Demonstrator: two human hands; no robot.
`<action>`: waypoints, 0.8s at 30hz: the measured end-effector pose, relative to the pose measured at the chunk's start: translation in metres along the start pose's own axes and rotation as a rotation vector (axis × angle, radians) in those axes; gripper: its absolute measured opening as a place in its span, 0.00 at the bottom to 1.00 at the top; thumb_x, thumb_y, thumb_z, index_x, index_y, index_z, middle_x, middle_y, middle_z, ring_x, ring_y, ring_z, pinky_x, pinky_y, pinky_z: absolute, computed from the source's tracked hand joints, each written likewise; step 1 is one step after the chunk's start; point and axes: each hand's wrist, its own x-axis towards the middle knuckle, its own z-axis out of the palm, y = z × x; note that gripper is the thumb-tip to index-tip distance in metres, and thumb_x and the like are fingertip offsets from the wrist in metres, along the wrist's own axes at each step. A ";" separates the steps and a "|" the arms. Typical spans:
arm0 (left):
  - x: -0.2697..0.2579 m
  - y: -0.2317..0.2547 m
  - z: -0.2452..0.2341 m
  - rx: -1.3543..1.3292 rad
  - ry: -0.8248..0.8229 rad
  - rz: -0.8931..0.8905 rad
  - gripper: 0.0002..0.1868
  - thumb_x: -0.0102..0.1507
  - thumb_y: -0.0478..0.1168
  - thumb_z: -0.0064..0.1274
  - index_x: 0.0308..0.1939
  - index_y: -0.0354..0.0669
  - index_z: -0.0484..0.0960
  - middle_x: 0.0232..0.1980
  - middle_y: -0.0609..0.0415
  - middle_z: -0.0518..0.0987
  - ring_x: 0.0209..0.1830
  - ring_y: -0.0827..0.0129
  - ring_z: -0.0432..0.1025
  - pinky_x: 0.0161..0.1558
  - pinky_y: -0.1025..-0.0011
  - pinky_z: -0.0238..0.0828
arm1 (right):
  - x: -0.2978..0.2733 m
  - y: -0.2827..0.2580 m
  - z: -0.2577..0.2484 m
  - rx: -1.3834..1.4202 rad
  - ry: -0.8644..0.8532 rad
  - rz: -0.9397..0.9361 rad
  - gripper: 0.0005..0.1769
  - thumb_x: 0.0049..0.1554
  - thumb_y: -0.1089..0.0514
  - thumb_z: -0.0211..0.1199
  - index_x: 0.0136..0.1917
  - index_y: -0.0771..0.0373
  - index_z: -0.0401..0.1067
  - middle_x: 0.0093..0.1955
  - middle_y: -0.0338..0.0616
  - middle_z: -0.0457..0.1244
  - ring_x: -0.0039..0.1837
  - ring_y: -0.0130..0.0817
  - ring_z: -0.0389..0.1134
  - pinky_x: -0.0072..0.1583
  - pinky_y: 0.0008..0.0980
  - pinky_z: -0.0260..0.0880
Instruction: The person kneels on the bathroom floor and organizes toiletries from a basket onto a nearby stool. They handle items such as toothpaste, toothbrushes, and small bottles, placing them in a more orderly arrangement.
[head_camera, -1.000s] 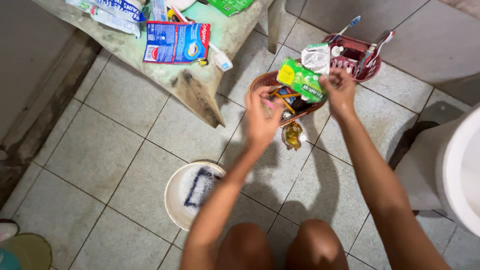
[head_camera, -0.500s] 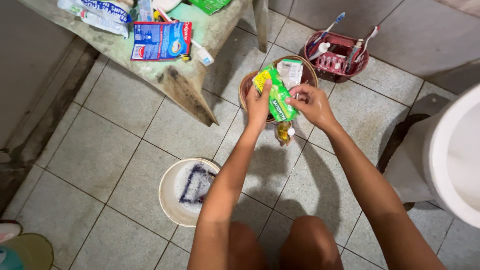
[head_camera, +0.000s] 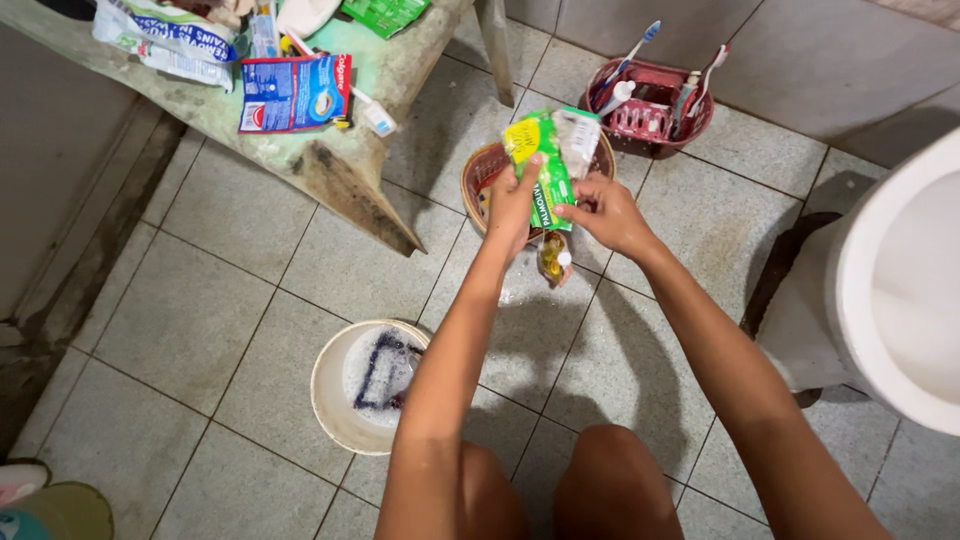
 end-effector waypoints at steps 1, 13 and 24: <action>0.000 0.002 0.002 0.016 -0.035 -0.018 0.12 0.71 0.42 0.53 0.48 0.35 0.81 0.41 0.53 0.83 0.34 0.77 0.76 0.34 0.74 0.74 | 0.000 0.004 0.000 0.003 0.008 -0.002 0.11 0.59 0.55 0.69 0.47 0.67 0.77 0.44 0.39 0.62 0.41 0.24 0.60 0.42 0.29 0.62; 0.035 -0.055 0.040 0.517 -0.041 0.401 0.11 0.60 0.28 0.65 0.46 0.33 0.85 0.46 0.49 0.84 0.46 0.74 0.74 0.50 0.74 0.69 | -0.037 0.051 -0.106 0.478 0.439 0.110 0.12 0.68 0.56 0.59 0.58 0.67 0.74 0.44 0.41 0.66 0.40 0.26 0.64 0.42 0.28 0.66; -0.007 -0.091 0.288 0.616 -0.627 0.221 0.18 0.61 0.29 0.57 0.56 0.39 0.82 0.52 0.54 0.84 0.44 0.76 0.78 0.47 0.76 0.74 | -0.278 0.096 -0.412 0.152 1.138 0.052 0.16 0.62 0.69 0.70 0.63 0.65 0.72 0.41 0.39 0.68 0.35 0.22 0.66 0.36 0.23 0.67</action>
